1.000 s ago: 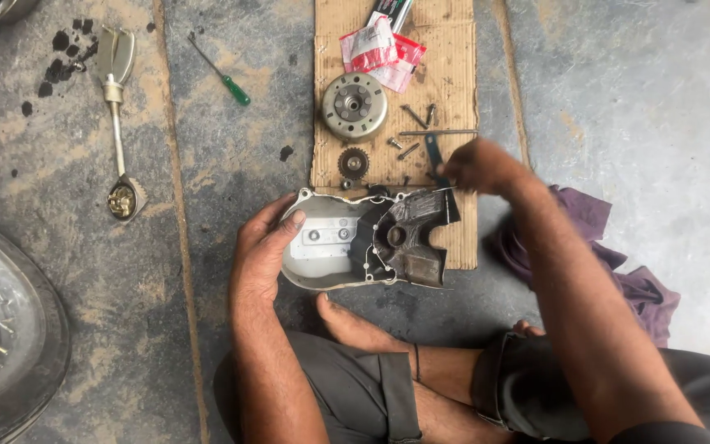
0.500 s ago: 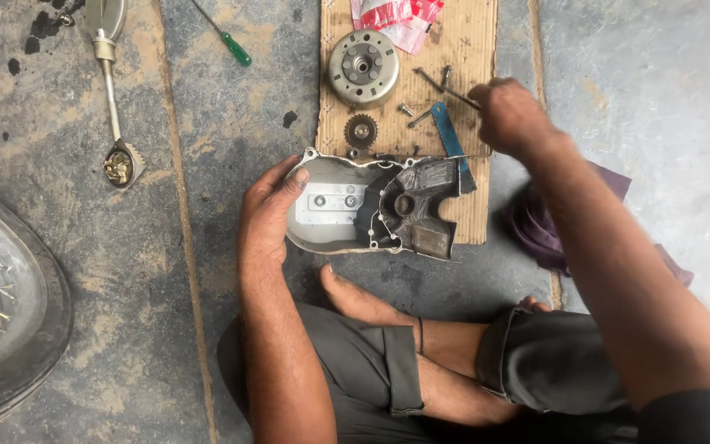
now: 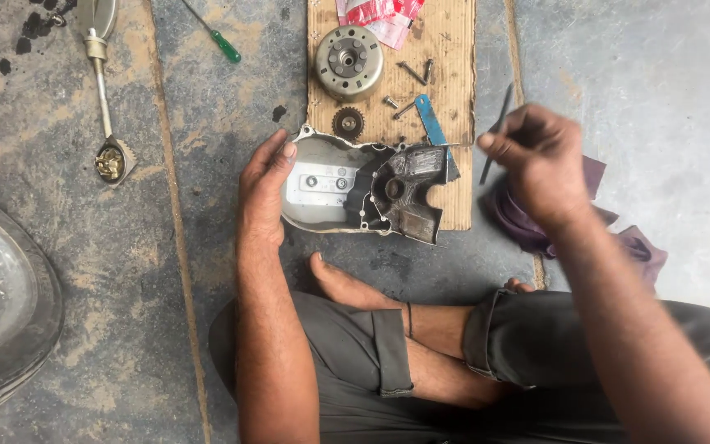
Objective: Cleaning and inspecting a motorcycle engine case using a scraper and magnet.
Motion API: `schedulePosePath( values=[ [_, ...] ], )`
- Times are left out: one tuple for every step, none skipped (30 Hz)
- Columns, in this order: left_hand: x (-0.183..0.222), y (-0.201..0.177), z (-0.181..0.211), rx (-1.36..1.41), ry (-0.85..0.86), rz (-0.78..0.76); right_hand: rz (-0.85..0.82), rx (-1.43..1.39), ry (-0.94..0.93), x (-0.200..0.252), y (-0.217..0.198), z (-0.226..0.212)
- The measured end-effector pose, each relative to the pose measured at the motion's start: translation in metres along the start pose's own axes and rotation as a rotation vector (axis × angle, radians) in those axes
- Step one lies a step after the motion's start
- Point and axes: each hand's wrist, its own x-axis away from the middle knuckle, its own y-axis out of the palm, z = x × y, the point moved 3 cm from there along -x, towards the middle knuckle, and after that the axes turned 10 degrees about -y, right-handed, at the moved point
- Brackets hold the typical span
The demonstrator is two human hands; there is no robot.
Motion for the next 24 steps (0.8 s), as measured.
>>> schedulePosePath(
  values=[
    [-0.002, 0.001, -0.001, 0.003, -0.001, -0.001, -0.001, 0.003, 0.000, 0.005, 0.004, 0.000],
    [-0.004, 0.002, -0.002, 0.038, 0.024, -0.014, 0.016, 0.034, 0.003, 0.010, 0.007, 0.001],
    [-0.004, 0.001, -0.003, 0.071, 0.046, -0.021, 0.029, 0.059, 0.009, 0.016, 0.013, 0.003],
    [-0.001, 0.002, -0.001, 0.071, 0.043, -0.015, 0.023, 0.057, 0.013, 0.017, 0.017, 0.008],
    [0.001, 0.003, 0.001, 0.050, 0.033, 0.022, 0.033, 0.023, 0.014, 0.018, 0.021, 0.013],
    [0.003, 0.003, 0.003, 0.028, 0.024, 0.058, 0.043, -0.011, 0.015, 0.018, 0.024, 0.019],
    [0.003, 0.004, 0.003, 0.031, 0.020, 0.063, 0.037, -0.011, 0.018, 0.019, 0.028, 0.024],
    [0.004, 0.006, 0.004, 0.032, 0.033, 0.059, 0.041, -0.064, 0.018, 0.019, 0.032, 0.030],
    [0.004, 0.006, 0.004, 0.033, 0.045, 0.056, 0.044, -0.118, 0.019, 0.020, 0.037, 0.035],
    [0.004, 0.007, 0.005, 0.035, 0.041, 0.063, 0.037, -0.118, 0.023, 0.020, 0.040, 0.037],
    [0.005, 0.006, 0.006, 0.020, 0.042, 0.064, 0.026, -0.086, 0.034, 0.022, 0.045, 0.038],
    [0.006, 0.006, 0.006, 0.005, 0.044, 0.065, 0.015, -0.054, 0.044, 0.024, 0.049, 0.039],
    [0.006, 0.006, 0.006, 0.005, 0.039, 0.066, 0.013, -0.053, 0.049, 0.025, 0.051, 0.041],
    [0.007, 0.007, 0.006, 0.015, 0.050, 0.055, -0.006, 0.007, 0.061, 0.025, 0.053, 0.042],
    [0.007, 0.009, 0.007, 0.026, 0.063, 0.043, -0.025, 0.068, 0.071, 0.025, 0.055, 0.043],
    [0.009, 0.010, 0.008, 0.028, 0.061, 0.043, -0.026, 0.070, 0.072, 0.025, 0.055, 0.047],
    [0.010, 0.010, 0.009, 0.006, 0.051, 0.051, -0.016, 0.038, 0.093, 0.024, 0.055, 0.051],
    [0.011, 0.011, 0.010, -0.016, 0.042, 0.060, -0.006, 0.005, 0.114, 0.024, 0.055, 0.055],
    [0.012, 0.010, 0.010, -0.017, 0.043, 0.061, -0.006, 0.004, 0.113, 0.024, 0.054, 0.056],
    [0.013, 0.010, 0.011, -0.013, 0.054, 0.047, -0.001, -0.026, 0.142, 0.024, 0.053, 0.059],
    [0.013, 0.012, 0.011, -0.009, 0.066, 0.028, 0.008, -0.053, 0.172, 0.024, 0.050, 0.061],
    [0.015, 0.012, 0.012, -0.009, 0.067, 0.025, 0.011, -0.053, 0.171, 0.025, 0.048, 0.062],
    [0.016, 0.013, 0.014, -0.006, 0.056, 0.020, -0.002, -0.028, 0.190, 0.025, 0.045, 0.063],
    [0.017, 0.014, 0.016, -0.003, 0.046, 0.015, -0.016, -0.002, 0.209, 0.025, 0.042, 0.064]
  ],
)
